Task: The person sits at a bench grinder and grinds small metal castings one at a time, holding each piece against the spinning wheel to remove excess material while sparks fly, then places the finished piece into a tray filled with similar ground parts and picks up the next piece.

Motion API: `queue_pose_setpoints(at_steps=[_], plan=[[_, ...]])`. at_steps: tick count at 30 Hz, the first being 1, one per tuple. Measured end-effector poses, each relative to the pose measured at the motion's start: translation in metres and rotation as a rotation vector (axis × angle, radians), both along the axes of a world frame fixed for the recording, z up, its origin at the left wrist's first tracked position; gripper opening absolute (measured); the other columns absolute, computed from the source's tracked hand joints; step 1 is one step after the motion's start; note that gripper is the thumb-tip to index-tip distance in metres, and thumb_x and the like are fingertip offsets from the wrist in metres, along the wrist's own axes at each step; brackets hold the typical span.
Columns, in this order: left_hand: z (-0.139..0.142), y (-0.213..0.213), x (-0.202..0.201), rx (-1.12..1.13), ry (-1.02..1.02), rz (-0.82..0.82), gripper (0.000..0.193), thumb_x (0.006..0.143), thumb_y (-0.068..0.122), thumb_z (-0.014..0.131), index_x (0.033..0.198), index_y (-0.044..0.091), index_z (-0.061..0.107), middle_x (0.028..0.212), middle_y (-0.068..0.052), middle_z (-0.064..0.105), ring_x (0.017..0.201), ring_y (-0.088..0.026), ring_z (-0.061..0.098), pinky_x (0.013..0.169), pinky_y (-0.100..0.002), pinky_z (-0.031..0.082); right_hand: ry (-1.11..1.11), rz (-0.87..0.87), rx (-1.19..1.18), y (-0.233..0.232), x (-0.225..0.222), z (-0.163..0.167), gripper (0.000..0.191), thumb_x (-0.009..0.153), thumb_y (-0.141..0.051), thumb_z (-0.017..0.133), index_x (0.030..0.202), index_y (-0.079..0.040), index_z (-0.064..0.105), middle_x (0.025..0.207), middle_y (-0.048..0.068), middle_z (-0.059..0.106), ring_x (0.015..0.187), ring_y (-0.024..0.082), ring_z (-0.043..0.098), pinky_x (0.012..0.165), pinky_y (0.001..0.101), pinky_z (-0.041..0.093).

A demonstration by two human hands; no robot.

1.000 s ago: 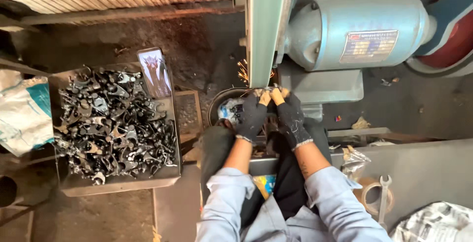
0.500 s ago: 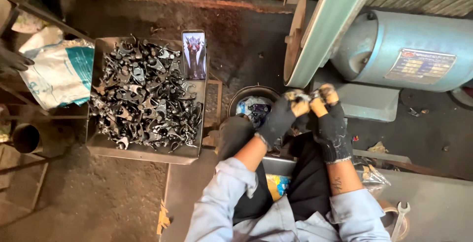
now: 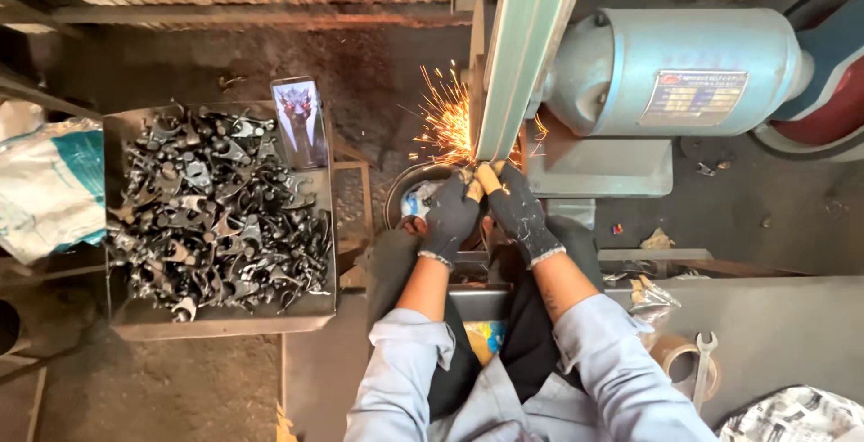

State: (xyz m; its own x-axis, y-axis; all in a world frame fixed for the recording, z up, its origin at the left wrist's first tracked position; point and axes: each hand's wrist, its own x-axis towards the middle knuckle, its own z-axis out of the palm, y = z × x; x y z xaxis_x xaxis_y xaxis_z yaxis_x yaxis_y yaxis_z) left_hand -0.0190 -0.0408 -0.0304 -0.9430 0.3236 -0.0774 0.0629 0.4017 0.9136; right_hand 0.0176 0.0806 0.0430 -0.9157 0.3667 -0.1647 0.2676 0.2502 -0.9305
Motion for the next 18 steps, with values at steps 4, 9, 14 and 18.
queue_pose_setpoints(at_steps=[4,9,14,18], plan=[[0.005,0.015,0.015,0.106,0.046,0.032,0.029,0.097,0.028,0.061,0.110,0.003,0.069,0.104,-0.021,0.072,0.097,-0.042,0.069,0.082,-0.048,0.054,0.047,0.033,0.175,0.016,0.010,-0.005,0.033,0.102,-0.029,0.058,0.110,0.002,0.068,0.088,0.008,0.071,0.081,0.020,0.070,0.071,0.0373,0.054],[0.043,0.006,0.012,-0.164,-0.001,-0.004,0.032,0.094,0.032,0.067,0.109,0.004,0.070,0.099,-0.021,0.073,0.094,-0.042,0.069,0.081,-0.050,0.052,-0.023,-0.147,-0.326,-0.016,0.018,-0.018,0.036,0.115,-0.030,0.053,0.117,0.005,0.062,0.093,0.010,0.063,0.079,0.024,0.053,0.070,0.0401,0.041],[0.067,-0.017,-0.006,-0.028,0.117,-0.035,0.030,0.093,0.028,0.071,0.114,0.007,0.071,0.105,-0.017,0.075,0.096,-0.033,0.074,0.081,-0.043,0.056,0.245,-0.369,-1.387,-0.033,0.011,-0.018,0.036,0.109,-0.032,0.056,0.126,-0.001,0.062,0.109,0.008,0.069,0.099,0.016,0.063,0.089,0.0313,0.054],[0.066,-0.012,0.015,0.269,0.088,-0.137,0.021,0.098,0.022,0.069,0.111,0.006,0.073,0.103,-0.013,0.079,0.094,-0.022,0.077,0.084,-0.035,0.059,0.625,0.115,0.062,-0.007,0.030,-0.002,0.034,0.110,-0.024,0.057,0.131,0.004,0.056,0.119,0.012,0.064,0.112,0.020,0.061,0.097,0.0355,0.051]])
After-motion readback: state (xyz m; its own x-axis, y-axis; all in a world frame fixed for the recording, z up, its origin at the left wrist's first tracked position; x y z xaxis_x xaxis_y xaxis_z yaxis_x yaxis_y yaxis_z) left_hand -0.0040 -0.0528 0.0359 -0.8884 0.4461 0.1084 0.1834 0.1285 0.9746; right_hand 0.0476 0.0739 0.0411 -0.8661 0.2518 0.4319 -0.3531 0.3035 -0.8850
